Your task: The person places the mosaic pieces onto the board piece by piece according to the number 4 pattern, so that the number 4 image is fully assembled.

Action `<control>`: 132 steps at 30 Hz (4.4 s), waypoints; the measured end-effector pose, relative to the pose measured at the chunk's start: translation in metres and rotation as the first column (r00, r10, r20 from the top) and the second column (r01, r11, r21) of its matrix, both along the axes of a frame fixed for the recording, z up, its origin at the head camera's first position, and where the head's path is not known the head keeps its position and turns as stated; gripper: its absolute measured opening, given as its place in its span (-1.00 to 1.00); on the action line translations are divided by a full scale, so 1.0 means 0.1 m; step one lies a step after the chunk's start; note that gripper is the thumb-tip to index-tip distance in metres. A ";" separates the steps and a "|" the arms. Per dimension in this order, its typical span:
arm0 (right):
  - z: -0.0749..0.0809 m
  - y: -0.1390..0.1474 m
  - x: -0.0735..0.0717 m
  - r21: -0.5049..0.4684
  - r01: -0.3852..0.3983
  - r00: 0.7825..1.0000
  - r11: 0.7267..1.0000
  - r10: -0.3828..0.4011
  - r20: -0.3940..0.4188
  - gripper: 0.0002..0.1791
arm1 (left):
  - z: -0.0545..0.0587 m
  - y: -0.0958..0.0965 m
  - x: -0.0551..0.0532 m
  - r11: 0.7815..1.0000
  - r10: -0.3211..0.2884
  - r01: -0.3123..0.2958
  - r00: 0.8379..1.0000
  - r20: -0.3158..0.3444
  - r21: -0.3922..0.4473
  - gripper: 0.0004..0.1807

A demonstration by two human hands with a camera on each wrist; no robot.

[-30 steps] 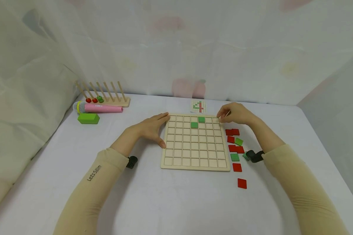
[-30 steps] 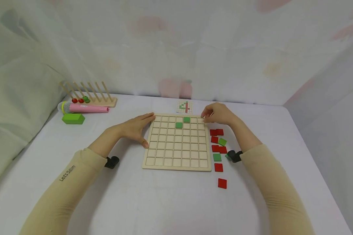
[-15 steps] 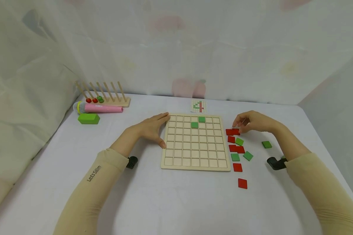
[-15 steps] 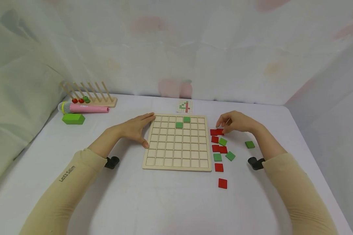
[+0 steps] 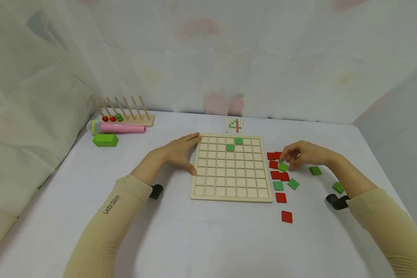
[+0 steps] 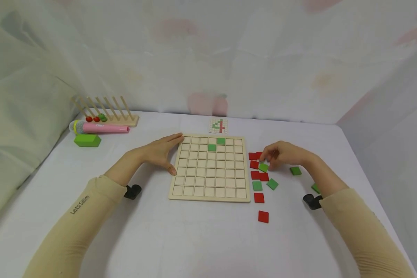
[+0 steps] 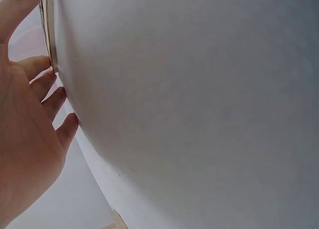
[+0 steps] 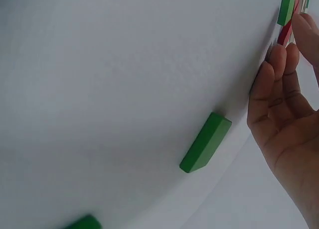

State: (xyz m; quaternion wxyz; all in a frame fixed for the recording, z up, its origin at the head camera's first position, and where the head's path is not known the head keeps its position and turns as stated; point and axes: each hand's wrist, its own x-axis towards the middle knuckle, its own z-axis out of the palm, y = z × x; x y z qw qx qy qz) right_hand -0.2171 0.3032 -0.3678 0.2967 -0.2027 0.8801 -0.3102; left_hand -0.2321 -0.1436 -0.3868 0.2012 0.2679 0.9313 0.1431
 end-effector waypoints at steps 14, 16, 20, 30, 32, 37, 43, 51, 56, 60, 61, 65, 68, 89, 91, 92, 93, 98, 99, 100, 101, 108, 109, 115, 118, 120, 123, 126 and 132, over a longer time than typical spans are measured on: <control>-0.06 -0.04 0.04 0.022 0.002 1.000 1.000 -0.002 -0.012 -0.73 | 0.01 -0.01 0.00 1.000 -0.009 0.009 1.000 0.000 0.005 0.44; -0.06 -0.05 0.04 0.032 -0.001 1.000 0.999 0.002 -0.024 -0.74 | 0.01 -0.01 0.01 1.000 -0.008 0.008 1.000 0.000 0.006 0.44; -0.07 -0.05 0.06 0.048 0.004 0.999 0.999 -0.002 -0.041 -0.74 | 0.02 -0.01 0.02 1.000 -0.008 0.008 1.000 0.000 0.004 0.44; -0.08 -0.07 0.08 0.056 -0.007 0.994 0.998 0.013 -0.104 -0.76 | 0.03 -0.02 0.02 1.000 -0.013 0.013 1.000 0.005 0.007 0.43; -0.08 -0.08 0.08 0.060 0.001 0.995 0.998 0.005 -0.104 -0.76 | 0.03 -0.02 0.02 1.000 -0.011 0.011 1.000 0.006 0.011 0.43; -0.05 -0.10 0.08 0.084 0.032 0.994 0.996 -0.022 -0.110 -0.74 | 0.02 -0.02 0.01 1.000 -0.009 0.009 1.000 0.010 0.013 0.44; -0.05 -0.09 0.06 0.126 0.052 0.989 0.991 -0.034 -0.144 -0.71 | 0.01 -0.02 0.01 1.000 -0.005 0.005 1.000 0.004 0.003 0.45; 0.07 -0.10 -0.02 0.127 0.062 0.991 0.990 -0.045 -0.130 -0.87 | -0.01 -0.01 0.00 1.000 -0.006 0.006 1.000 -0.006 -0.005 0.44; 0.15 -0.20 -0.05 0.069 0.068 0.991 0.995 -0.059 -0.116 -0.85 | -0.01 0.00 -0.01 1.000 -0.003 0.003 1.000 -0.002 -0.002 0.44; 0.17 -0.35 -0.05 0.033 0.054 0.989 0.998 -0.049 -0.140 -0.83 | -0.01 0.00 0.00 1.000 -0.005 0.005 1.000 0.001 0.001 0.43; 0.18 -0.39 -0.05 0.027 0.047 0.988 0.999 -0.043 -0.150 -0.83 | -0.01 0.01 0.00 1.000 -0.004 0.004 1.000 0.001 0.000 0.43; 0.19 -0.55 -0.04 0.014 0.024 0.981 1.000 -0.021 -0.195 -0.85 | -0.01 0.00 0.00 1.000 -0.001 0.001 1.000 0.003 -0.004 0.43; 0.19 -0.68 -0.04 -0.001 0.010 0.974 1.000 -0.010 -0.226 -0.86 | -0.01 -0.01 -0.01 1.000 0.003 -0.003 1.000 0.003 -0.005 0.44; 0.23 -1.30 -0.15 -0.129 -0.035 0.978 0.991 0.007 -0.208 -0.83 | 0.01 0.01 0.00 1.000 -0.012 0.012 1.000 -0.002 -0.008 0.42; 0.24 -1.34 -0.18 -0.140 -0.037 0.977 0.989 0.007 -0.215 -0.82 | 0.01 0.01 -0.01 1.000 -0.013 0.013 1.000 -0.003 -0.009 0.43; 0.24 -1.36 -0.19 -0.146 -0.038 0.976 0.989 0.005 -0.216 -0.81 | 0.01 0.01 -0.01 1.000 -0.014 0.014 1.000 -0.003 -0.009 0.43; 0.25 -1.38 -0.20 -0.155 -0.034 0.977 0.987 0.000 -0.212 -0.80 | 0.01 0.01 -0.01 1.000 -0.016 0.016 1.000 -0.006 -0.008 0.42; 0.27 -1.49 -0.25 -0.193 -0.016 0.979 0.981 -0.024 -0.203 -0.80 | 0.02 0.01 -0.01 1.000 -0.020 0.020 1.000 -0.013 -0.007 0.43; 0.27 -1.51 -0.26 -0.198 -0.014 0.979 0.980 -0.027 -0.203 -0.81 | 0.02 0.01 -0.01 1.000 -0.021 0.021 1.000 -0.015 -0.008 0.43; 0.27 -1.52 -0.27 -0.202 -0.014 0.979 0.979 -0.028 -0.204 -0.82 | 0.03 0.01 0.00 1.000 -0.020 0.020 1.000 -0.014 -0.010 0.43; 0.26 -1.54 -0.28 -0.207 -0.013 0.979 0.978 -0.030 -0.200 -0.82 | 0.03 0.01 0.00 1.000 -0.018 0.018 1.000 -0.013 -0.012 0.43; 0.20 -1.63 -0.32 -0.186 -0.034 0.982 0.982 -0.002 -0.190 -0.83 | 0.02 0.01 0.00 1.000 -0.004 0.004 1.000 -0.003 -0.022 0.43; 0.19 -1.64 -0.33 -0.182 -0.039 0.981 0.983 0.003 -0.192 -0.83 | 0.02 0.01 0.00 1.000 -0.004 0.004 1.000 -0.003 -0.020 0.43; 0.13 -1.71 -0.35 -0.163 -0.062 0.978 0.985 0.027 -0.208 -0.83 | 0.00 0.00 -0.01 1.000 -0.007 0.007 1.000 -0.003 -0.024 0.44; 0.10 -1.74 -0.36 -0.158 -0.073 0.978 0.985 0.039 -0.205 -0.83 | -0.01 0.00 -0.01 1.000 -0.002 0.002 1.000 0.004 -0.024 0.43; 0.08 -1.76 -0.36 -0.147 -0.080 0.978 0.986 0.049 -0.203 -0.82 | -0.01 0.00 -0.01 1.000 -0.001 0.001 1.000 0.007 -0.020 0.43; 0.07 -1.78 -0.37 -0.126 -0.097 0.976 0.987 0.069 -0.209 -0.81 | -0.01 0.00 -0.01 1.000 0.001 -0.001 1.000 0.008 -0.018 0.43; 0.05 -1.82 -0.37 -0.102 -0.104 0.972 0.989 0.080 -0.221 -0.81 | -0.01 0.00 -0.01 1.000 0.003 -0.003 1.000 0.004 -0.023 0.43; 0.04 -1.88 -0.35 -0.063 -0.089 0.965 0.994 0.070 -0.254 -0.81 | -0.02 -0.02 -0.01 1.000 0.010 -0.010 1.000 0.002 -0.024 0.45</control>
